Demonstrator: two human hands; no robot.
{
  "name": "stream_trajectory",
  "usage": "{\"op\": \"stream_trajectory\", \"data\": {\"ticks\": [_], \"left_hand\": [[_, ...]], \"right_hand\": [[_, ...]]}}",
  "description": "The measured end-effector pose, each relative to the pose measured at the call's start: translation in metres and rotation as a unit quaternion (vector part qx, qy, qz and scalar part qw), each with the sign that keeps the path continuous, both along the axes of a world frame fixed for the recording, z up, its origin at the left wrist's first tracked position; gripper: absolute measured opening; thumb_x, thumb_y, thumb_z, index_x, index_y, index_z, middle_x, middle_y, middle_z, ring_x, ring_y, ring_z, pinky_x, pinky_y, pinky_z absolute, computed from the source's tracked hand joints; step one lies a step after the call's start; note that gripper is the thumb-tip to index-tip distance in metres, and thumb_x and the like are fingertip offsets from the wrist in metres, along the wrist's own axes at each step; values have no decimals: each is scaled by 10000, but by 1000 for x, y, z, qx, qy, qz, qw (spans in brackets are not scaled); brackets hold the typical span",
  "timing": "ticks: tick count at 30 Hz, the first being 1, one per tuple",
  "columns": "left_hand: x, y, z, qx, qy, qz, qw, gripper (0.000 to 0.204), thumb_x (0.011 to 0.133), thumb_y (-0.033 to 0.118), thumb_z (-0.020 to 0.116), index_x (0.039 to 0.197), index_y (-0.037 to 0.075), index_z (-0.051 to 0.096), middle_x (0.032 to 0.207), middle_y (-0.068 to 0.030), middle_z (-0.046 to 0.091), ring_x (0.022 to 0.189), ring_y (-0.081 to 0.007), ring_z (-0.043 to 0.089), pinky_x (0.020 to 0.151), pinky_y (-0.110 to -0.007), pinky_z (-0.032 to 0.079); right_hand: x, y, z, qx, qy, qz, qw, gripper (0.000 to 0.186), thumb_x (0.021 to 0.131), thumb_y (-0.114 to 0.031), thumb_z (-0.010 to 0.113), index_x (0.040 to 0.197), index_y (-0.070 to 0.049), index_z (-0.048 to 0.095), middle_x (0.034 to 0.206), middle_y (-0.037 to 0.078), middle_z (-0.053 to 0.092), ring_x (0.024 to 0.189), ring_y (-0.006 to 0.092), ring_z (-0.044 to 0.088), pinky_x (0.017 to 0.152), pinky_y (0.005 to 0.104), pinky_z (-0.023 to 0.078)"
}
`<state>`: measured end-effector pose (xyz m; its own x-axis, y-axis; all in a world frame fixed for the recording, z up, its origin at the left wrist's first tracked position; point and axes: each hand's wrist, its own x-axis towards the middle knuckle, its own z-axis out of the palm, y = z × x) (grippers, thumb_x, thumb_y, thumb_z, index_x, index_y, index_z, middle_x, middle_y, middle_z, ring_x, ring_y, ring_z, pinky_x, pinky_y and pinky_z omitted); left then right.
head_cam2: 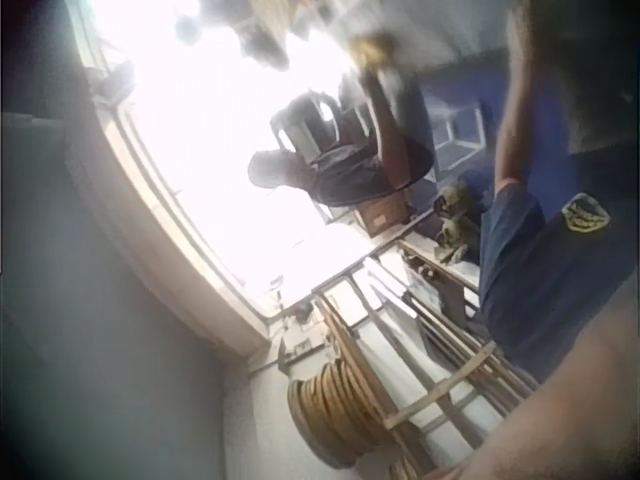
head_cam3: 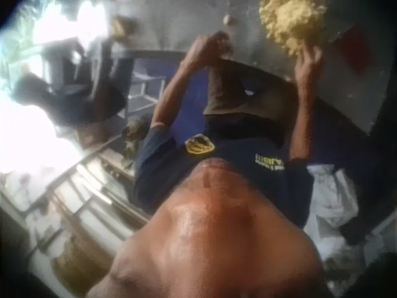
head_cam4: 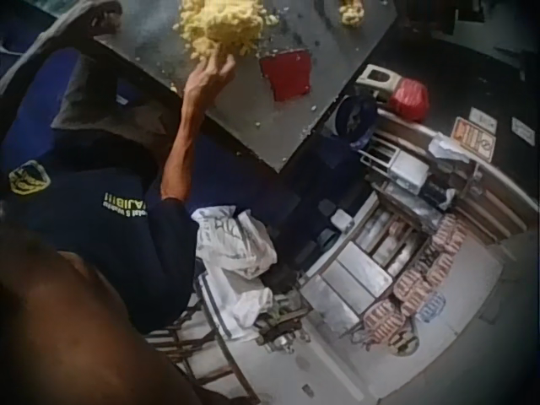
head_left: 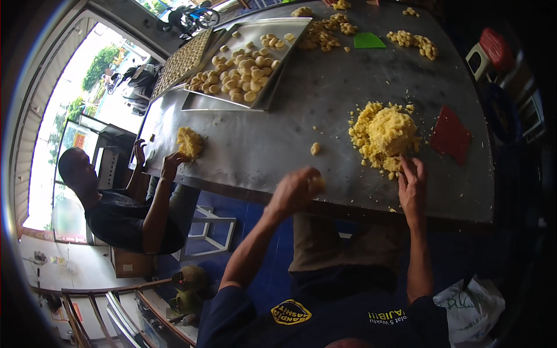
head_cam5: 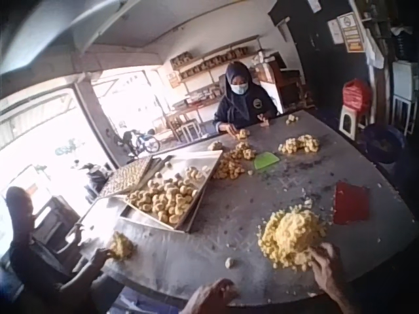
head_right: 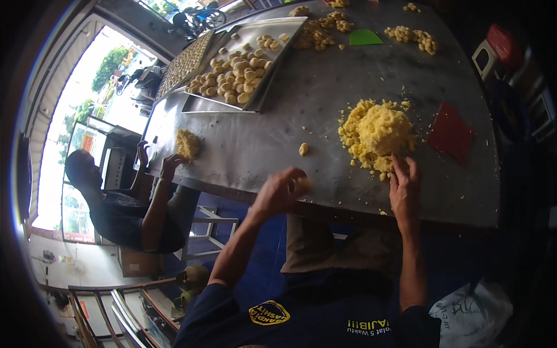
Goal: The person takes small pieces of yellow dough from a pile and rolls them into balls by hand, placing the finished balls onto a metal tray.
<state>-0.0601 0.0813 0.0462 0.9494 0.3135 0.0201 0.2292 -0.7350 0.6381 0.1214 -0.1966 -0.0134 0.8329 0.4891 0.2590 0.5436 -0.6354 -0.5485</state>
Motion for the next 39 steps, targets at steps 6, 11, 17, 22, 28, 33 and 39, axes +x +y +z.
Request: {"op": "stream_trajectory", "data": {"ticks": [6,11,17,22,28,33,39], "left_hand": [[52,61,21,-45,-290,225,929,475,893,-15,641,1352,29,526,1236,-200,632,1098,-327,644,909,-404,554],[58,34,-53,133,-151,-18,979,335,913,76,656,1243,24,622,1200,-160,666,1164,-356,584,1025,-433,456],[34,-2,-29,6,-108,54,993,186,915,82,662,1089,42,718,1008,-129,723,1024,-333,651,891,-450,512],[25,-18,-29,265,-114,-31,957,233,942,231,658,1032,22,706,940,-139,712,1007,-335,647,944,-448,480],[94,3,-56,375,-149,31,914,264,927,303,640,1002,56,586,1160,-160,539,1211,-337,460,1087,-556,265],[111,9,-65,280,-145,1,949,326,894,291,648,1077,74,488,1199,-148,465,1243,-343,415,1090,-573,227],[115,11,-59,293,-173,-88,936,287,847,227,631,1037,55,502,1203,-143,472,1198,-328,431,1067,-543,227]], "right_hand": [[9,-14,15,12,38,78,996,613,871,20,658,1449,-121,511,1458,190,437,1305,406,459,1054,437,440],[30,-13,15,-4,102,102,989,551,858,37,659,1389,-68,556,1368,189,525,1212,402,537,998,437,471],[29,-11,6,10,84,4,996,379,866,-30,701,1242,-25,657,1213,177,593,1111,388,580,921,427,499],[7,-5,2,-14,-97,-36,995,425,887,-57,689,1308,-45,633,1241,168,610,1076,362,597,912,421,516],[11,4,-4,-2,-68,-1,998,399,803,-10,725,1199,-58,702,1162,125,640,1028,336,600,887,406,518],[24,-5,23,-84,-75,43,993,399,781,14,719,1174,-57,712,1095,143,604,1000,331,609,874,409,519],[23,-28,15,-51,-1,56,997,492,821,26,664,1308,-13,605,1258,211,556,1193,380,543,991,427,482]]}}
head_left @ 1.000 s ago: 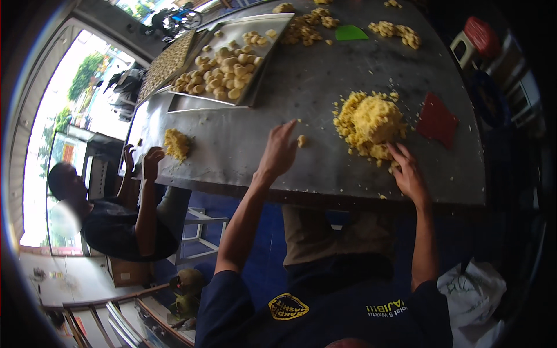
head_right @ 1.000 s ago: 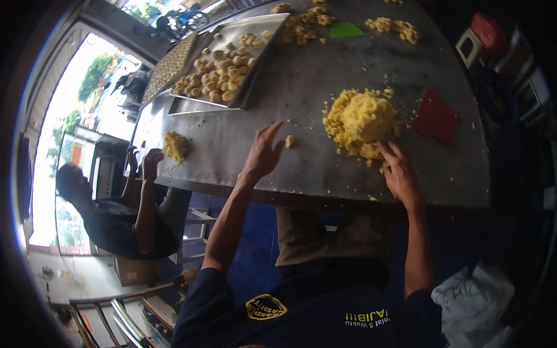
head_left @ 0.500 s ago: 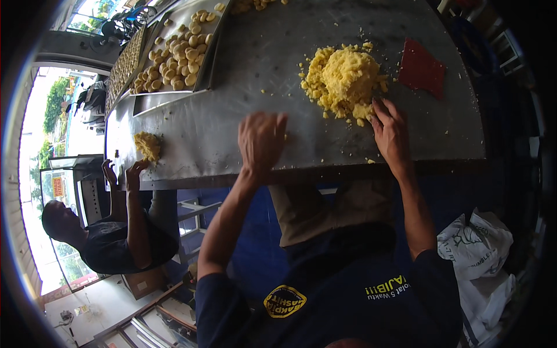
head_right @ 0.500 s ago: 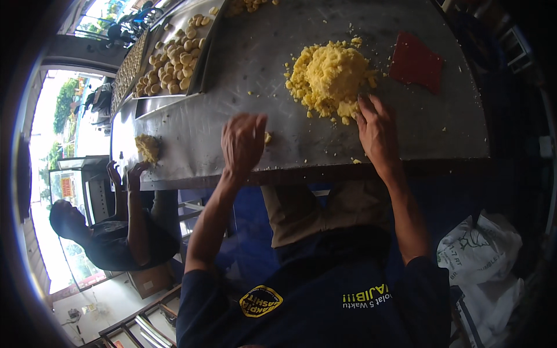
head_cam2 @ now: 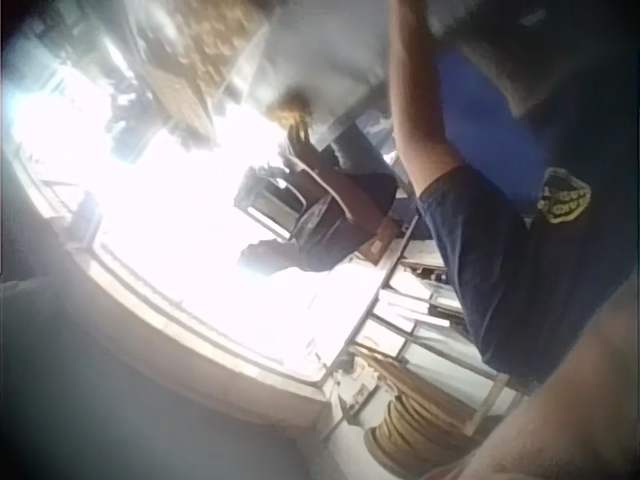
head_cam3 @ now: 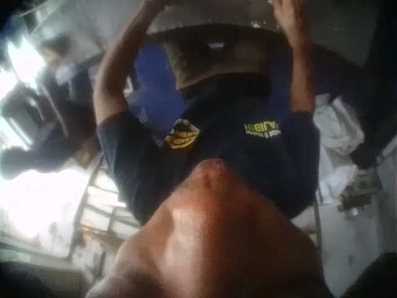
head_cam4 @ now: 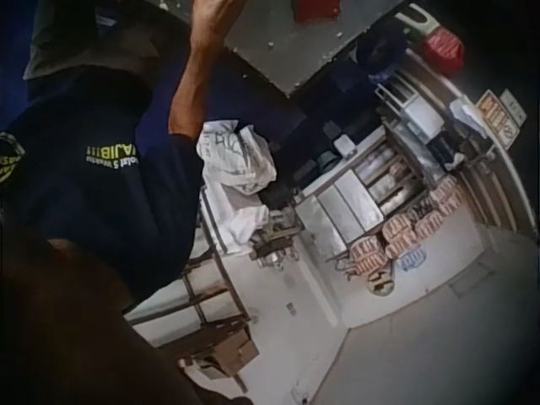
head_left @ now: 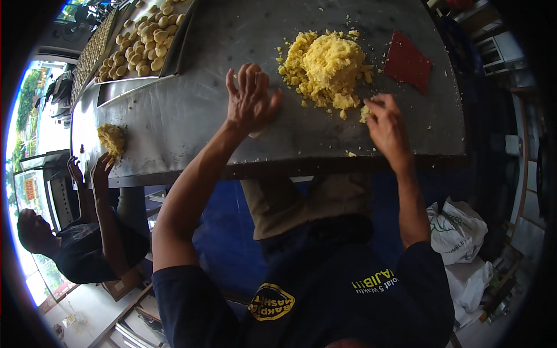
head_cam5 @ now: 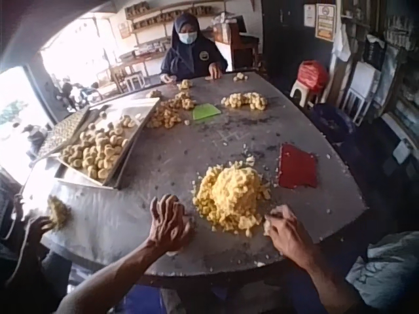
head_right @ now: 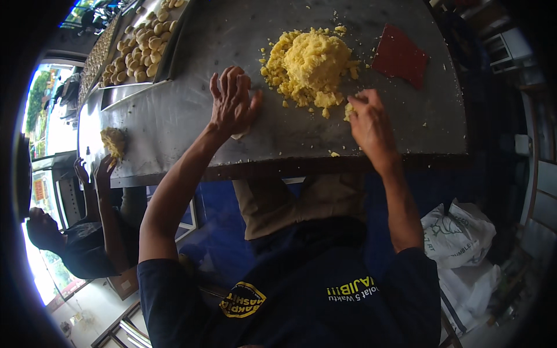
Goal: The person takes small pieces of yellow dough from a pile and rolls them into balls by hand, placing the finished balls onto a metal tray.
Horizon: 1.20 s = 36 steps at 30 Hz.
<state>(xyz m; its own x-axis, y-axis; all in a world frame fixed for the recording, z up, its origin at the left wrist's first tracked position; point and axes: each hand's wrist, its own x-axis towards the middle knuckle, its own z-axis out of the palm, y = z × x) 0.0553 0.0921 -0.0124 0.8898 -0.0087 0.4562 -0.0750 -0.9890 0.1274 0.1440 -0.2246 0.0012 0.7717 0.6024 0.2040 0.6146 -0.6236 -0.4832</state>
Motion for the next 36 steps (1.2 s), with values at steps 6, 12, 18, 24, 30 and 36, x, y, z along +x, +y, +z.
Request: {"op": "stream_trajectory", "data": {"ticks": [6,12,18,24,30,36], "left_hand": [[-21,2,-14,93,-65,95,989,205,850,233,644,983,84,595,1098,-94,546,1145,-259,479,1036,-488,253],[-24,-14,-13,68,4,172,983,295,895,305,628,1069,69,594,1124,-97,541,1145,-256,486,1034,-534,255],[-86,-44,2,25,104,193,975,280,971,255,556,1155,45,571,1170,-122,569,1158,-275,515,1015,-523,301],[-88,-42,8,-239,70,217,944,187,973,178,551,1126,74,577,1055,-139,584,1085,-325,524,940,-469,354],[-75,-73,19,-550,17,174,816,296,1027,206,567,1189,-36,622,992,-201,734,908,-228,716,800,-332,555],[-46,-119,5,-681,36,57,729,382,1056,245,531,1263,-65,618,1093,-151,717,999,-171,674,879,-326,552]], "right_hand": [[-52,0,3,-24,-49,-2,999,476,860,125,504,1324,42,571,1456,236,467,1307,407,496,1079,443,451],[-56,0,-1,38,-43,65,996,375,845,91,559,1183,-8,689,1257,121,658,1209,348,601,996,406,523],[-34,22,15,101,-52,62,992,286,822,46,635,1076,-35,740,1073,96,713,943,302,645,839,375,546],[-44,42,15,9,-115,99,988,319,816,28,624,1115,-30,719,1095,101,702,926,280,642,851,374,563],[-31,20,11,74,-1,89,993,402,850,68,606,1233,-36,673,1204,160,681,1008,330,663,893,386,549],[-76,66,15,236,101,-20,966,363,810,45,720,1163,-38,691,1149,145,700,932,282,712,820,343,572]]}}
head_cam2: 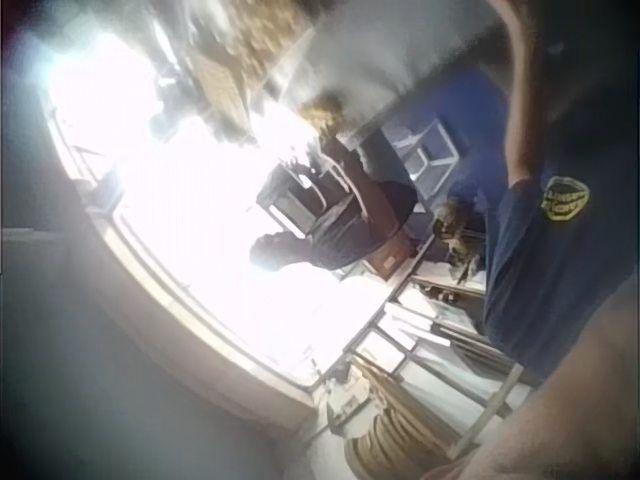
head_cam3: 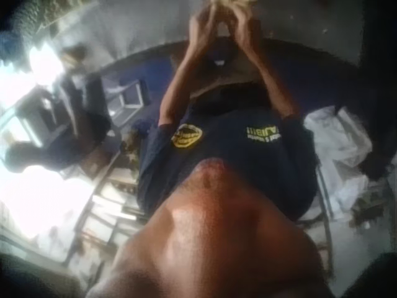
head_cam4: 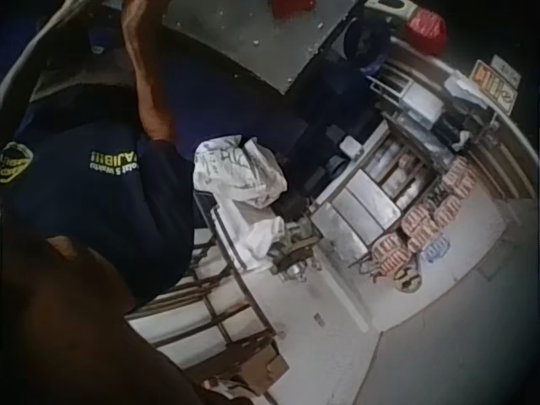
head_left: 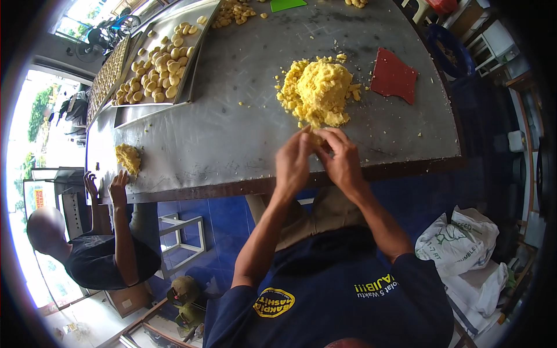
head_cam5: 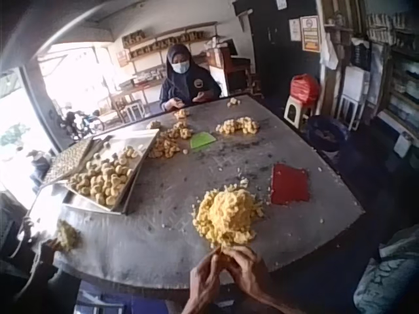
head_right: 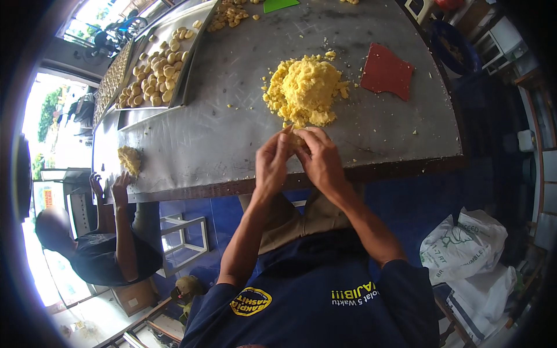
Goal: The person takes small pieces of yellow dough from a pile and rolls them into balls by hand, placing the finished balls onto a metal tray.
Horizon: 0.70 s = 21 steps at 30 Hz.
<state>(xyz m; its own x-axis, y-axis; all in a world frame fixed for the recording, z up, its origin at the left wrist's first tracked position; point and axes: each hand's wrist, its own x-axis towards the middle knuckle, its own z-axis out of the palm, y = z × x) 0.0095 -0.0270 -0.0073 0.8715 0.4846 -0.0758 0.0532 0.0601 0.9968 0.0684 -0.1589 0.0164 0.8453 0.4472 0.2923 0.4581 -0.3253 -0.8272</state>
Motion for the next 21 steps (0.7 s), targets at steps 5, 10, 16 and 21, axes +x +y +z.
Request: {"op": "stream_trajectory", "data": {"ticks": [5,10,16,21], "left_hand": [[9,15,32,102,140,-64,983,241,982,193,610,1075,-22,667,932,-178,733,834,-230,737,709,-338,581],[5,26,2,360,99,-67,925,272,776,158,759,976,0,664,846,-220,709,809,-374,710,682,-413,558],[2,13,1,352,131,-57,925,357,757,195,790,1038,31,643,858,-223,706,836,-428,685,716,-460,544],[-7,26,4,240,39,-103,964,309,736,92,805,995,17,654,892,-180,706,814,-345,703,716,-395,545]], "right_hand": [[14,-5,11,21,-62,64,996,331,811,37,719,1133,-41,718,1119,120,710,987,304,689,839,376,560],[2,12,18,59,-59,121,989,317,822,23,717,1130,-51,733,1145,109,713,1017,301,688,866,342,563],[-9,17,7,-40,-78,63,994,248,833,44,698,1067,-28,738,994,131,693,885,301,694,773,359,555],[3,16,18,49,86,122,988,371,805,26,746,1155,-99,745,879,55,661,790,154,631,727,310,531]]}}
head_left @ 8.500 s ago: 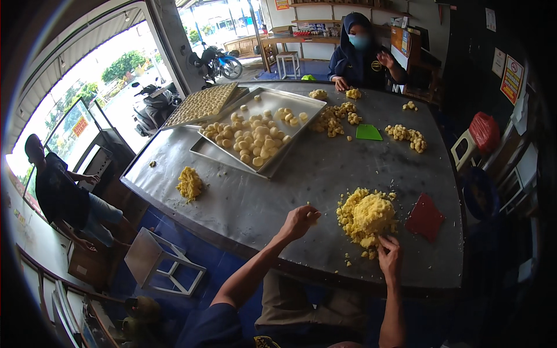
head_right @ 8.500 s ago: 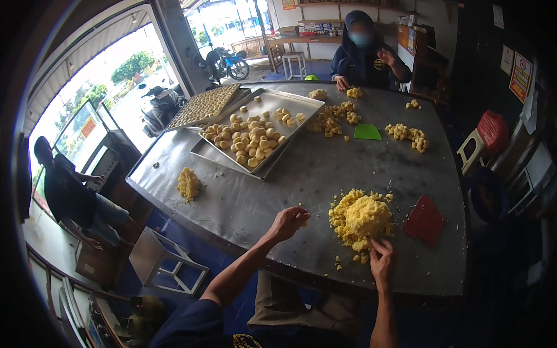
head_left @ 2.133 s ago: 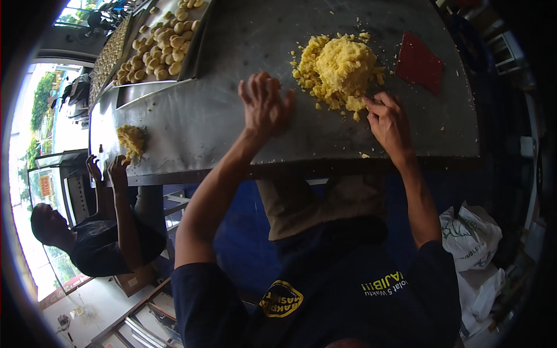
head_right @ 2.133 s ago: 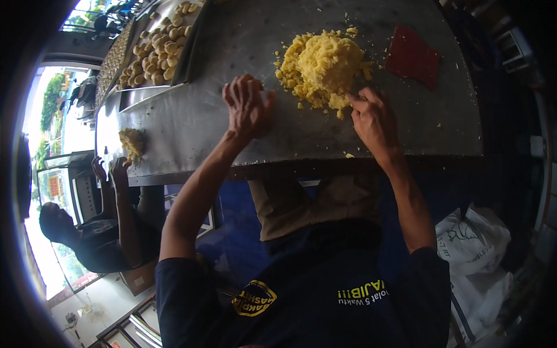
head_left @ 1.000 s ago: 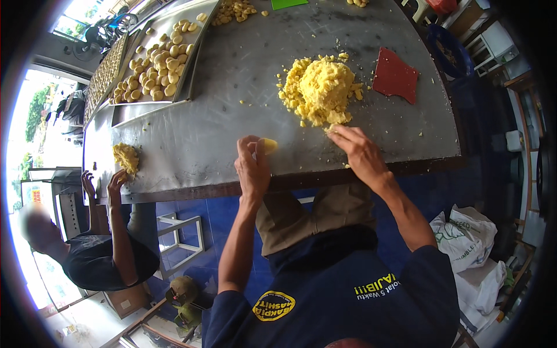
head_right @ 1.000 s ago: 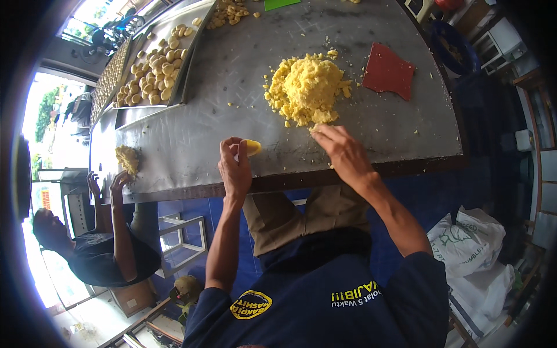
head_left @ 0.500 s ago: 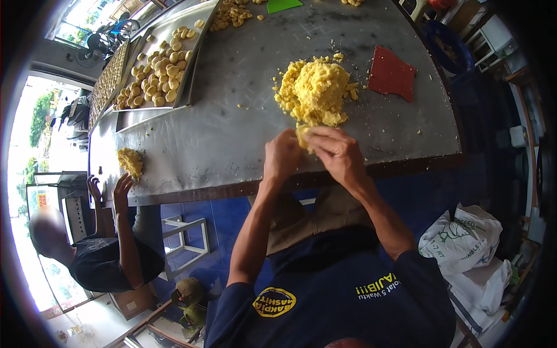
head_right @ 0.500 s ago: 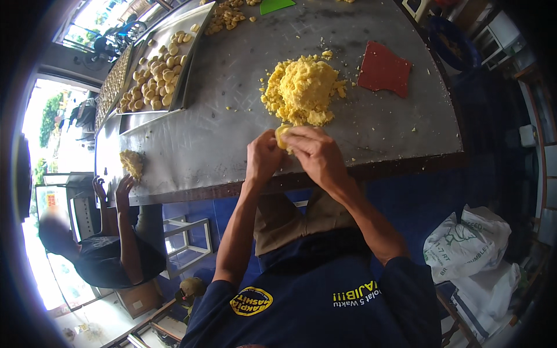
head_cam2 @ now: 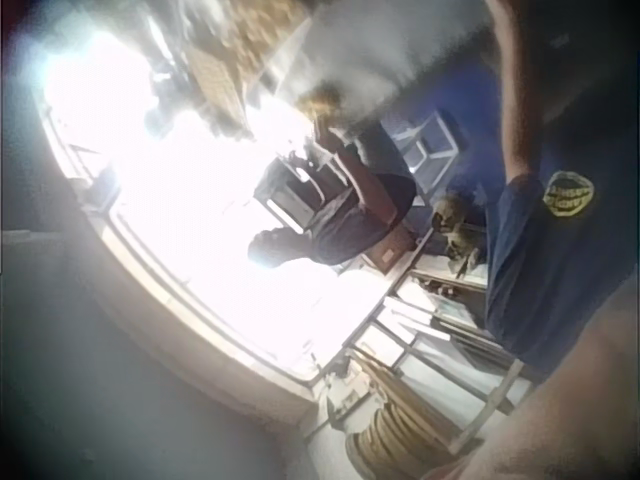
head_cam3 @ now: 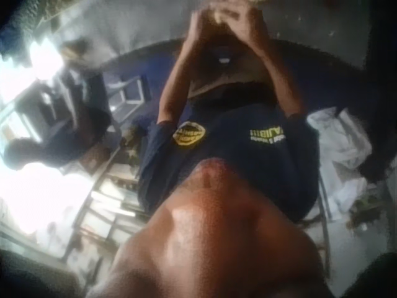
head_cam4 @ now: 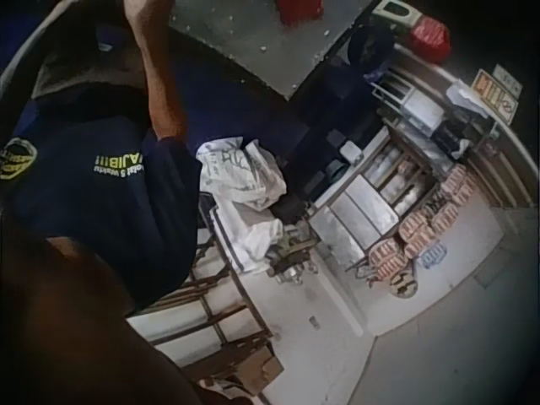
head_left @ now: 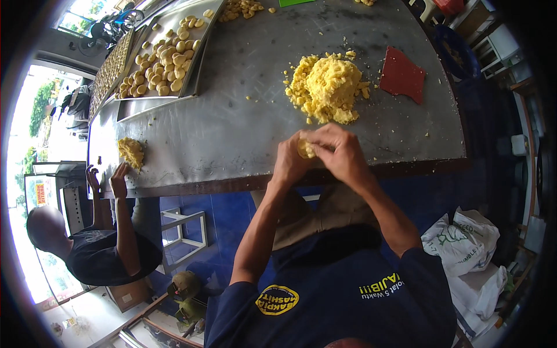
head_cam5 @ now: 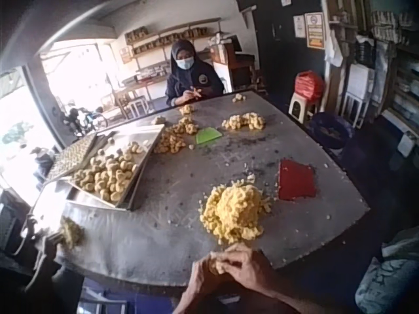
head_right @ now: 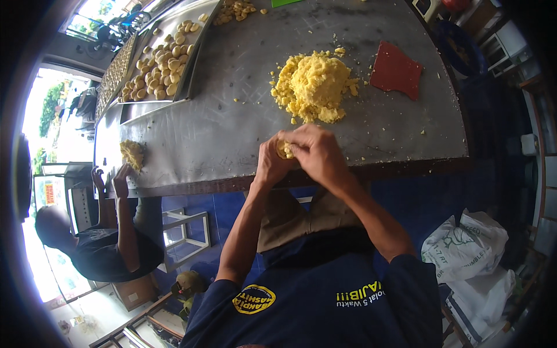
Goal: The person takes small pieces of yellow dough from a pile and rolls them into balls by hand, placing the finished balls onto a metal tray.
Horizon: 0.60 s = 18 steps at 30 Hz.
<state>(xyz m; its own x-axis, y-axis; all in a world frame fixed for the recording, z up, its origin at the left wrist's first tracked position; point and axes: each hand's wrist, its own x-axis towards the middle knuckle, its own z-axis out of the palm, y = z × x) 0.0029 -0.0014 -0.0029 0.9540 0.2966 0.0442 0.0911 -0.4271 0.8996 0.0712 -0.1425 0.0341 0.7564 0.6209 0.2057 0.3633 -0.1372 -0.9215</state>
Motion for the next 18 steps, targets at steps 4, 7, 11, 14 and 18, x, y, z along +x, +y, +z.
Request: {"op": "stream_trajectory", "data": {"ticks": [4,7,11,14,18], "left_hand": [[4,-8,2,-5,-50,-3,999,240,726,47,785,928,2,664,860,-165,685,795,-332,690,713,-382,539],[4,-8,1,32,-49,-26,998,226,732,48,777,921,1,664,881,-170,677,820,-339,685,725,-396,533],[8,-8,-4,91,-84,39,992,214,881,186,702,895,-23,658,870,-147,684,787,-299,681,737,-392,518],[4,5,-8,15,-75,69,995,402,1047,311,527,823,-4,638,799,-96,631,660,-205,584,643,-342,457],[3,19,-11,-212,38,68,974,509,1069,382,457,800,-7,646,837,-92,586,718,-147,544,644,-310,440]], "right_hand": [[26,-1,-21,-85,20,14,996,524,767,10,772,1268,-127,695,932,43,590,753,119,531,691,280,501],[27,2,-28,-79,-41,6,996,501,771,7,751,1253,-116,697,993,59,586,785,121,552,695,280,503],[27,-2,-17,26,-87,-73,993,247,801,64,632,1008,-53,697,1093,83,599,834,156,592,701,286,507],[51,-23,-9,-5,-132,-208,969,79,871,-3,578,794,-18,581,936,124,604,895,260,638,765,374,512],[73,-52,-30,-87,-63,-207,972,107,949,-79,577,904,-6,640,988,138,630,919,310,642,781,384,515]]}}
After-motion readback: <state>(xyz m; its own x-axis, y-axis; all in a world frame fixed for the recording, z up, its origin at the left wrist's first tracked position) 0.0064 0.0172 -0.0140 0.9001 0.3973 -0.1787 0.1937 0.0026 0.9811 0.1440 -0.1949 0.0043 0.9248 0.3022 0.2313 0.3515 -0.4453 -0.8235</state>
